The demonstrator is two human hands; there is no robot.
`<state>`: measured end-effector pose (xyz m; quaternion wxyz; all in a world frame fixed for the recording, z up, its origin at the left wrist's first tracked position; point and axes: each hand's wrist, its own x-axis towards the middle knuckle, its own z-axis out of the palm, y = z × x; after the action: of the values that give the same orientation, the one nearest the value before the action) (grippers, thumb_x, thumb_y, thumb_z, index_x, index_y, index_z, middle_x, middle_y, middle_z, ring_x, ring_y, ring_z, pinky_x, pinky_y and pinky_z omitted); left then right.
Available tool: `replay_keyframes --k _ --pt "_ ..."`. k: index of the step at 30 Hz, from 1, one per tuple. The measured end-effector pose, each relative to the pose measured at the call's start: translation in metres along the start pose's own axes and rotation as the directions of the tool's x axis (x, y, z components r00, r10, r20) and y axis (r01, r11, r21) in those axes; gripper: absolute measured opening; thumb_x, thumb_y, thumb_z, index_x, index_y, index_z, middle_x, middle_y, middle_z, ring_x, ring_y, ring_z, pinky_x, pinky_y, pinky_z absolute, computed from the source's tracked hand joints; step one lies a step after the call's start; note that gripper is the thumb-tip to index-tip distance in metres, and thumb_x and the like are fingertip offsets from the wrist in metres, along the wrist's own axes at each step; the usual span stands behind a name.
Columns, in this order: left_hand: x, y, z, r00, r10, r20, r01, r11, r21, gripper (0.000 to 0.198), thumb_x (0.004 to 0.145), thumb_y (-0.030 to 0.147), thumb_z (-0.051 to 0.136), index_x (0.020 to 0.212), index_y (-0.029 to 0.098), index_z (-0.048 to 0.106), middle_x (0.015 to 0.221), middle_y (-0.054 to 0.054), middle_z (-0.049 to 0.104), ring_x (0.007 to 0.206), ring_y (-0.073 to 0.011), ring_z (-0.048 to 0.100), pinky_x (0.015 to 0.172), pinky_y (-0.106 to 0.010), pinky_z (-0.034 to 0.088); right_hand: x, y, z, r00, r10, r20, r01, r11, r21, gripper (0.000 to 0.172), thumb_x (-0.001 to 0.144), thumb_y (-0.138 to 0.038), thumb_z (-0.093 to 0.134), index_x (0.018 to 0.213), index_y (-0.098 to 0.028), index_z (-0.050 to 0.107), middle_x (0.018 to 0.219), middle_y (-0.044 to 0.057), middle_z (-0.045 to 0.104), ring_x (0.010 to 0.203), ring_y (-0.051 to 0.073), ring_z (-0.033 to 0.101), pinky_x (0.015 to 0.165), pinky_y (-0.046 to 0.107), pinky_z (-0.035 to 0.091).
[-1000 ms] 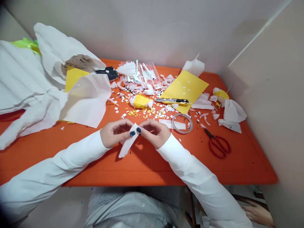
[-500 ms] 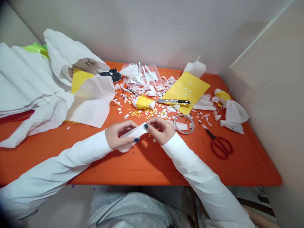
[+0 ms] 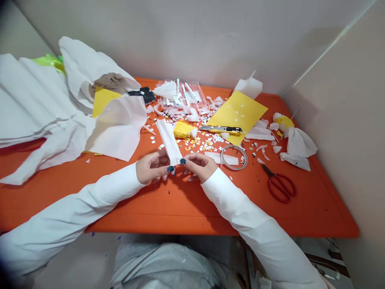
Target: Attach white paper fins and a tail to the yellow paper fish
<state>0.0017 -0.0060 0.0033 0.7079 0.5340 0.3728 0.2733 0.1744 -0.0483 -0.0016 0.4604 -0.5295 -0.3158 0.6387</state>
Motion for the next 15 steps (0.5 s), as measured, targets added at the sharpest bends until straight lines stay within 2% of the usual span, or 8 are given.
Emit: replay_keyframes --k 2,4,7,11,15 --pt "-0.0003 -0.0051 0.0051 0.997 0.071 -0.019 -0.070 0.997 0.037 0.040 0.061 0.036 0.077 0.086 0.014 0.054 0.069 0.001 0.061 0.056 -0.0087 0.057 0.043 -0.016 0.044 -0.0010 0.0009 0.0027 1.000 0.016 0.017 -0.016 1.000 -0.006 0.030 0.057 -0.039 0.078 0.071 -0.018 0.063 0.058 -0.003 0.063 0.049 0.007 0.058 0.038 0.012 0.046" --pt "-0.0003 -0.0060 0.0055 0.994 0.097 -0.048 -0.093 0.993 0.075 0.035 0.065 0.032 0.074 0.086 0.013 0.055 0.067 0.000 0.061 0.054 -0.0086 0.056 0.040 -0.016 0.043 -0.0016 0.0017 0.0042 0.999 0.032 0.041 -0.031 0.999 -0.029 0.031 0.057 -0.041 0.078 0.071 -0.017 0.063 0.060 -0.002 0.065 0.049 0.008 0.060 0.037 0.013 0.046" --pt "-0.0012 -0.0032 0.0025 0.994 0.072 -0.083 -0.064 0.993 0.099 0.027 0.069 0.033 0.069 0.082 0.012 0.056 0.065 0.000 0.061 0.047 -0.0070 0.052 0.032 -0.014 0.036 -0.0017 0.0021 0.0040 0.998 0.033 0.048 -0.031 0.999 -0.042 0.032 0.057 -0.041 0.078 0.071 -0.017 0.062 0.060 -0.002 0.065 0.050 0.008 0.060 0.037 0.013 0.046" --pt "-0.0023 -0.0007 0.0008 0.992 0.066 -0.104 -0.057 0.995 0.088 0.027 0.067 0.035 0.070 0.074 0.012 0.056 0.063 0.000 0.060 0.048 -0.0071 0.051 0.031 -0.013 0.038 -0.0015 0.0021 0.0022 0.998 0.019 0.065 -0.015 0.998 -0.064 0.035 0.057 -0.043 0.077 0.072 -0.016 0.060 0.065 -0.001 0.065 0.052 0.009 0.061 0.037 0.013 0.047" --pt "-0.0022 -0.0018 0.0017 0.995 0.029 -0.091 -0.022 0.997 0.077 0.029 0.067 0.038 0.070 0.072 0.013 0.055 0.060 0.001 0.058 0.047 -0.0070 0.050 0.030 -0.012 0.037 -0.0027 0.0011 0.0016 0.997 -0.013 0.078 0.020 0.996 -0.089 0.035 0.058 -0.044 0.077 0.072 -0.017 0.060 0.061 -0.002 0.062 0.052 0.007 0.058 0.038 0.013 0.047"
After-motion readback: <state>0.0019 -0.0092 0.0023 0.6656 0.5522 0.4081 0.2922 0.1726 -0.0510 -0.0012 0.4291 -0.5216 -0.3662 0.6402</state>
